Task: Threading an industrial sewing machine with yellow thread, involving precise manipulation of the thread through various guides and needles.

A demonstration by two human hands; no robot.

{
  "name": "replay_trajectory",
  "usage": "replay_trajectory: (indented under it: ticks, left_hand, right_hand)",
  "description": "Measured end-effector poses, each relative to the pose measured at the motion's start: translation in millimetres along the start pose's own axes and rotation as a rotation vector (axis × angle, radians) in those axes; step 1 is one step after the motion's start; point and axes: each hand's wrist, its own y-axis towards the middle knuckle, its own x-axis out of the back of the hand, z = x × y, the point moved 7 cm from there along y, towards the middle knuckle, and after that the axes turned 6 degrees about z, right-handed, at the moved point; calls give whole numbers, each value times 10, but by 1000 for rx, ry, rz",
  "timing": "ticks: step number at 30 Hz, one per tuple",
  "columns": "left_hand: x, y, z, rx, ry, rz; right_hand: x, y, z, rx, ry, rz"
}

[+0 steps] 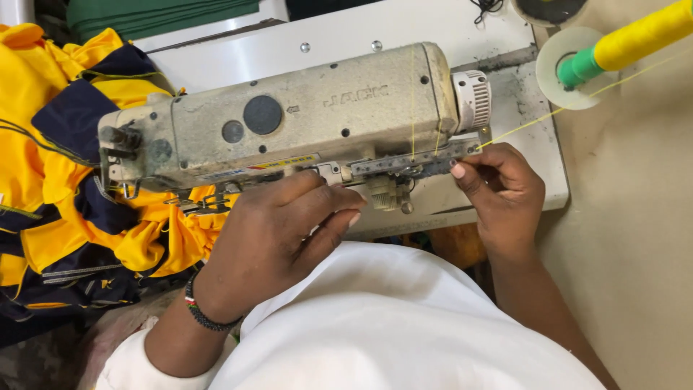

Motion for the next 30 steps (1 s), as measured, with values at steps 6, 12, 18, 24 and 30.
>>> replay_trajectory:
  ticks: [6,12,18,24,30]
  left_hand:
    - [15,-25,-7,-11,16,-9]
    - [13,-28,-21,-19,19,-15]
    - [18,-39,-16,-26,3,-1]
    - [3,-62,23,-16,14,-2]
    - [-15,-13,0,-21,-36,13]
  right_hand:
    - [-37,-56,-28,-61,21,14]
    - [32,-47,-74,-83,90,-50]
    - [-26,-50,-52,-41,24,-10]
    - [16,-91,-190,-116,87,-81]
    - [29,24,18,-5,10,-46]
